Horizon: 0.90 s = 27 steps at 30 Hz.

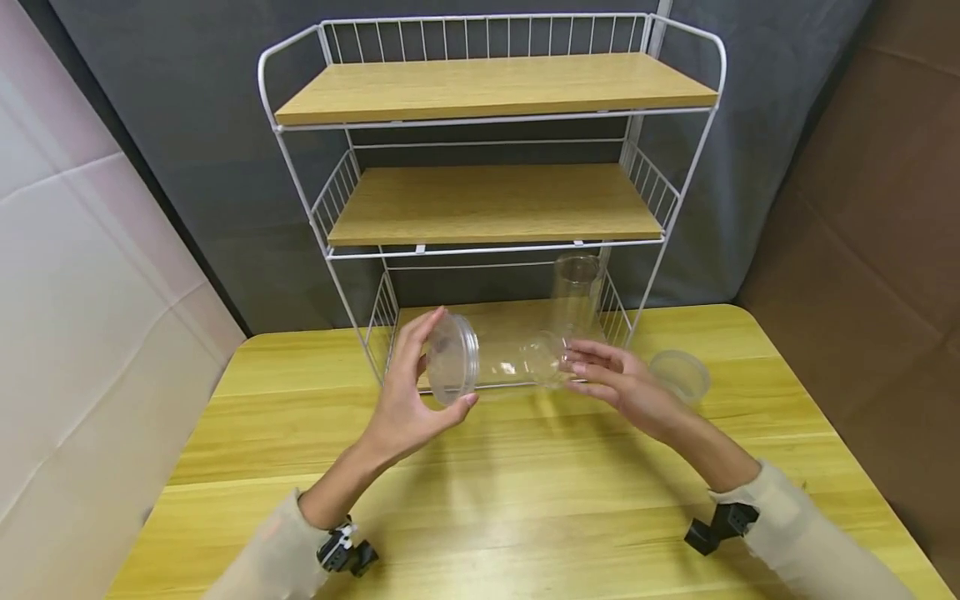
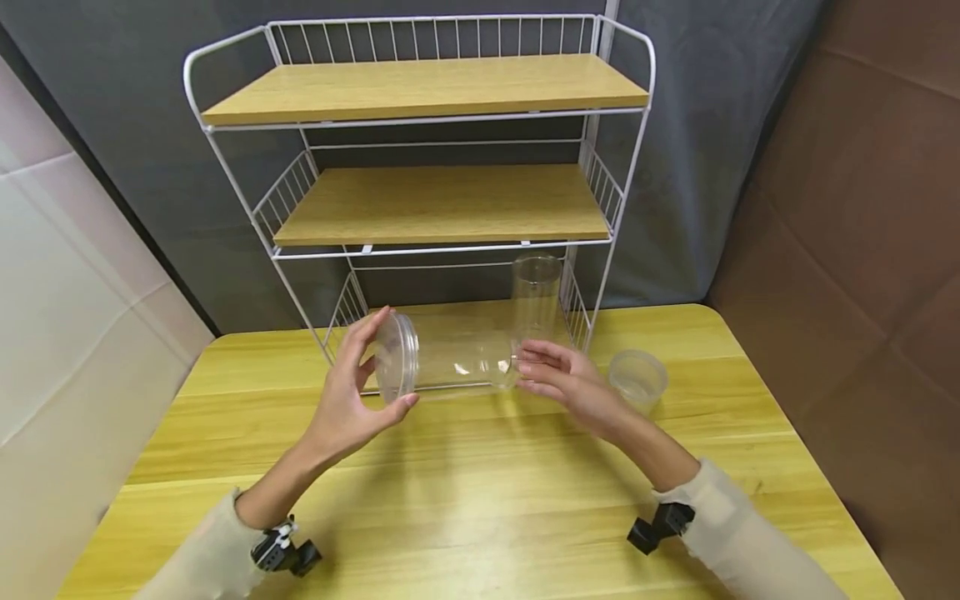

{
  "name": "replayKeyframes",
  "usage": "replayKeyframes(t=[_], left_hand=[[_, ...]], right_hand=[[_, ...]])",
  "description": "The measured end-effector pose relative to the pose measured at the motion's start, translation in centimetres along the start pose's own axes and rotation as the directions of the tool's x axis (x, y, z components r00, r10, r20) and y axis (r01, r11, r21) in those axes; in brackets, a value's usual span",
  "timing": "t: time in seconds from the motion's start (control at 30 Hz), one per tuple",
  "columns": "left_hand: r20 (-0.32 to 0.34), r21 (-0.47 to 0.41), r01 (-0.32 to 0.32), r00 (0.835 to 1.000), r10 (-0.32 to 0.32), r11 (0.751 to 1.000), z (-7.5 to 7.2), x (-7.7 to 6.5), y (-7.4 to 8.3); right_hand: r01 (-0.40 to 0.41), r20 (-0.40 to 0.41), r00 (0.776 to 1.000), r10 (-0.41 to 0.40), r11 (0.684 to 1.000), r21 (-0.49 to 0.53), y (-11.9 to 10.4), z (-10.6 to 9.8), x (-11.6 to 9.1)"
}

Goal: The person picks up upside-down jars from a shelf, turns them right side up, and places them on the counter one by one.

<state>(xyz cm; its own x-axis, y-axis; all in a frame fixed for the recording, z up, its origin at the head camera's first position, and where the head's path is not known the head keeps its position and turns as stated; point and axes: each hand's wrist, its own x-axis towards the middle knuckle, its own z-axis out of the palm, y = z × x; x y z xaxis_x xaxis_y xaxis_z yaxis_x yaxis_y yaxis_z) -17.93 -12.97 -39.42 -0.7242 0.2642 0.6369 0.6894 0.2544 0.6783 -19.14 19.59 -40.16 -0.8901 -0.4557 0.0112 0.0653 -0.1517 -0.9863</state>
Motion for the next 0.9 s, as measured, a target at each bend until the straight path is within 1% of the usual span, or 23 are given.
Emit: replayKeyframes(t=[0.07, 0.1, 0.13, 0.17, 0.2, 0.27, 0.33, 0.53, 0.63, 0.7, 0.73, 0.8, 0.9], left_hand=[[0.000, 0.033, -0.010, 1.000, 0.010, 0.999, -0.5, 0.0, -0.1], [0.002, 0.048, -0.016, 1.000, 0.016, 0.999, -0.8, 0.1, -0.1], [0.005, 0.064, -0.020, 1.000, 0.020, 0.998, -1.1, 0.1, -0.2], [0.009, 0.081, -0.023, 1.000, 0.023, 0.996, -1.3, 0.1, -0.3], [0.011, 0.101, -0.023, 1.000, 0.022, 0.995, -1.6, 0.1, -0.3], [0.020, 0.130, -0.016, 1.000, 0.013, 0.991, -2.1, 0.1, -0.4], [0.026, 0.150, -0.010, 1.000, 0.006, 0.989, -2.7, 0.0, -0.5], [0.034, 0.183, -0.007, 0.999, 0.001, 0.983, -4.0, -0.3, -0.9], [0.039, 0.194, 0.007, 0.999, -0.015, 0.981, -4.7, -0.6, -1.2], [0.041, 0.211, 0.023, 0.999, -0.033, 0.977, -5.1, -0.9, -1.4], [0.043, 0.221, 0.033, 0.998, -0.043, 0.975, -5.4, -1.0, -1.5], [0.049, 0.239, 0.048, 0.997, -0.061, 0.970, -5.8, -1.3, -1.6], [0.054, 0.262, 0.063, 0.995, -0.079, 0.963, -6.4, -1.7, -1.8]], right_hand=[[0.010, -0.017, 1.000, -0.012, 0.994, -0.111, -0.6, -0.4, -0.3], [0.021, -0.026, 0.999, -0.026, 0.985, -0.173, -1.0, -0.6, -0.4], [0.030, -0.042, 0.998, -0.042, 0.967, -0.251, -1.5, -0.9, -0.6], [0.039, -0.059, 0.996, -0.062, 0.940, -0.338, -2.1, -1.1, -0.8], [0.045, -0.077, 0.993, -0.086, 0.905, -0.423, -2.7, -1.4, -1.0], [0.048, -0.102, 0.987, -0.126, 0.827, -0.560, -3.9, -1.8, -1.5], [0.039, -0.119, 0.980, -0.161, 0.739, -0.672, -5.1, -2.1, -1.9], [0.033, -0.137, 0.958, -0.252, 0.571, -0.820, -8.1, -3.1, -2.6], [0.006, -0.166, 0.936, -0.311, 0.485, -0.874, -9.2, -3.8, -2.7], [-0.016, -0.193, 0.912, -0.361, 0.440, -0.898, -9.9, -4.4, -2.7], [-0.023, -0.204, 0.898, -0.389, 0.422, -0.906, -10.1, -4.6, -2.7], [-0.031, -0.218, 0.875, -0.433, 0.398, -0.917, -10.7, -5.1, -2.6], [-0.019, -0.221, 0.846, -0.486, 0.386, -0.922, -11.4, -5.7, -2.3]])
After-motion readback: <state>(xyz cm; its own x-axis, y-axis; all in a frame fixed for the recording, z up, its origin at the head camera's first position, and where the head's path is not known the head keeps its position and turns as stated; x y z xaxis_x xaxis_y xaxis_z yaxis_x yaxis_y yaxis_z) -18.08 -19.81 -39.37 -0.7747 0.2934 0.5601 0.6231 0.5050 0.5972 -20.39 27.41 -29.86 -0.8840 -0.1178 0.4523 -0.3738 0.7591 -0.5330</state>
